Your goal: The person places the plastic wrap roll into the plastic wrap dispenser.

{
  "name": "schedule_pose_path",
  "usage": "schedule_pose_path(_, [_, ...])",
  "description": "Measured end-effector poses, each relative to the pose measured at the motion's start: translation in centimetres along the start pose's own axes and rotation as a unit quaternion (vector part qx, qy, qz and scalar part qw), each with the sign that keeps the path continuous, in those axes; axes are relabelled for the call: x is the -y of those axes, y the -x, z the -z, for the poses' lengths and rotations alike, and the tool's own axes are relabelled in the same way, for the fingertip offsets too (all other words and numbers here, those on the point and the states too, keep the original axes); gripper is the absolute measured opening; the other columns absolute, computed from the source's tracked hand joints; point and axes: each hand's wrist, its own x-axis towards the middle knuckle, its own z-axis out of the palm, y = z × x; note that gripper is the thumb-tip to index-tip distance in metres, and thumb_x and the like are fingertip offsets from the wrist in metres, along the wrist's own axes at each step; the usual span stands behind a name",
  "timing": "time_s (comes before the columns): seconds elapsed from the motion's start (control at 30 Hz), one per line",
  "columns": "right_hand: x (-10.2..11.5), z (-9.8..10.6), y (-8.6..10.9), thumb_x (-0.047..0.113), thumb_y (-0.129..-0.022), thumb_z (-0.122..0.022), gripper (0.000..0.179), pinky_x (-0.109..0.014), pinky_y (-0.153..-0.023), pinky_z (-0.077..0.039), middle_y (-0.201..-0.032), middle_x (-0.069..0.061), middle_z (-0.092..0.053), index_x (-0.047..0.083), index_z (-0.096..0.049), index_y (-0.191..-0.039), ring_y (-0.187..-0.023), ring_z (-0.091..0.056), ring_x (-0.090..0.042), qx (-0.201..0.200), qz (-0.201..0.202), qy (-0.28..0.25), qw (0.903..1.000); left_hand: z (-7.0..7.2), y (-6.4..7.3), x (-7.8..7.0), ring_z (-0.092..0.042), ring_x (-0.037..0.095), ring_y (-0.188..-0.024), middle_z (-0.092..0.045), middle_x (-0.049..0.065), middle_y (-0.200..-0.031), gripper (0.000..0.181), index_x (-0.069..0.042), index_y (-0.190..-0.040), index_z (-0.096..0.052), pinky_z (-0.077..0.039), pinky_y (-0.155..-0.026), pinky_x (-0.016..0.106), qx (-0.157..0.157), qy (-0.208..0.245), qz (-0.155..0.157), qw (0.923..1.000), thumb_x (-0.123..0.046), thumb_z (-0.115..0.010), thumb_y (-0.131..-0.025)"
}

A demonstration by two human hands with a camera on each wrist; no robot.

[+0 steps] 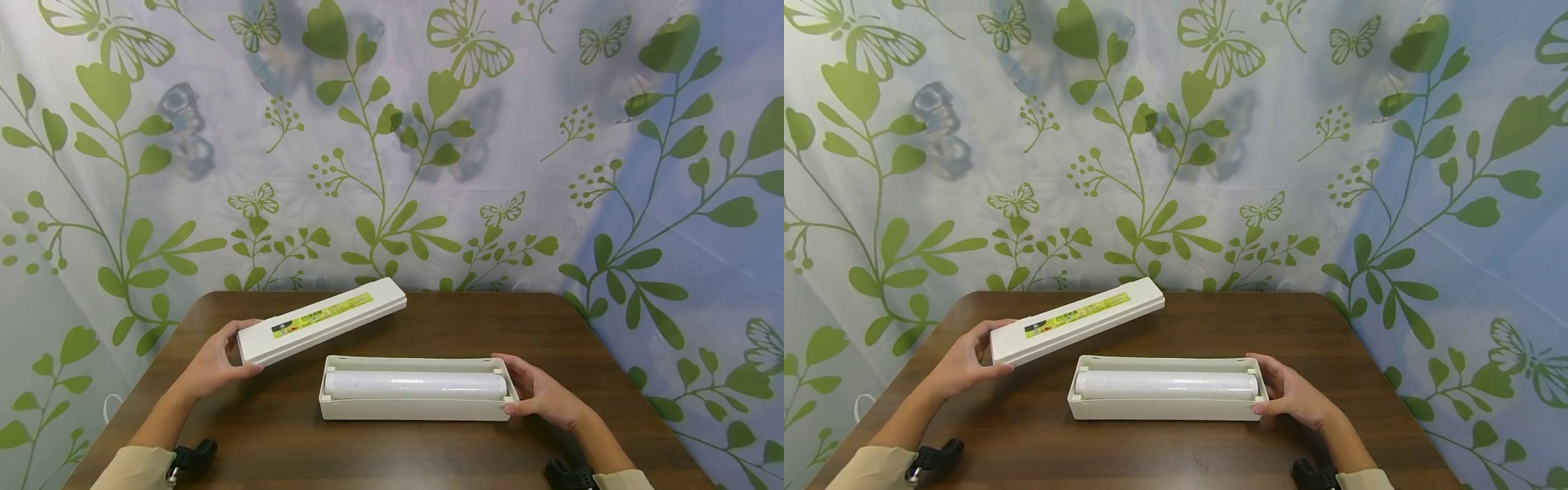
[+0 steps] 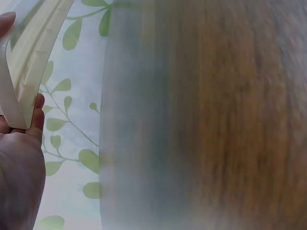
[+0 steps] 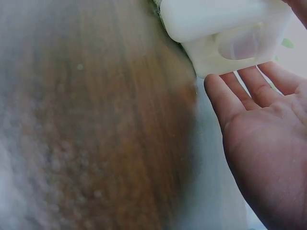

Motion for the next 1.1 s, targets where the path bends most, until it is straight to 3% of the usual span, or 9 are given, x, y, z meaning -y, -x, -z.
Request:
schedule_pose_path(0.5, [0.2, 0.3, -0.2, -0.001, -0.086, -0.076, 0.096, -0.031, -0.1, -0.053, -0.155, -0.029, -0.037, -0.012, -0.012, -0.156, -0.129, -0.054, -0.009, 0.016, 0.002, -0.011, 0.9998, -0.8, -0.7, -1.1, -0.057, 0.005, -0.106, -0.053, 0.016, -0.136, 0.078, -0.001, -0.142, -0.049, -0.047, -0.088, 0.011, 0.004, 0.069, -0.016, 0.9975, 0.0, -0.089, -0.074])
schedule_pose_path(0.8, [0.1, 0.6, -0.3, 0.007, -0.089, -0.074, 0.093, -0.025, -0.103, -0.05, -0.158, -0.009, -0.041, -0.007, -0.014, -0.159, -0.133, -0.051, -0.003, 0.01, -0.013, 0.004, 0.9999, -1.1, -0.9, -2.3, -0.057, 0.005, -0.108, -0.051, 0.019, -0.139, 0.08, 0.001, -0.143, -0.047, -0.05, -0.087, 0.014, 0.014, 0.099, -0.041, 0.9942, 0.005, -0.087, -0.074])
schedule_pose_path(1.0, [0.6, 0.5, -0.9, 0.003, -0.089, -0.073, 0.089, -0.021, -0.105, -0.047, -0.162, -0.026, -0.029, -0.007, -0.019, -0.158, -0.138, -0.046, 0.0, -0.004, -0.001, 0.019, 0.9998, -1.2, -1.1, -3.1, -0.057, 0.006, -0.11, -0.049, 0.019, -0.143, 0.08, 0.001, -0.143, -0.046, -0.052, -0.086, 0.015, 0.017, 0.113, -0.051, 0.9922, 0.007, -0.086, -0.074])
schedule_pose_path(1.1, [1.2, 0.5, -1.3, 0.002, -0.089, -0.073, 0.085, -0.017, -0.106, -0.044, -0.163, -0.021, -0.032, -0.002, -0.024, -0.159, -0.141, -0.044, 0.001, -0.021, 0.001, 0.038, 0.9991, -1.3, -1.1, -3.3, -0.057, 0.005, -0.112, -0.048, 0.021, -0.144, 0.08, 0.003, -0.143, -0.045, -0.052, -0.087, 0.015, 0.019, 0.121, -0.06, 0.9907, 0.009, -0.085, -0.074])
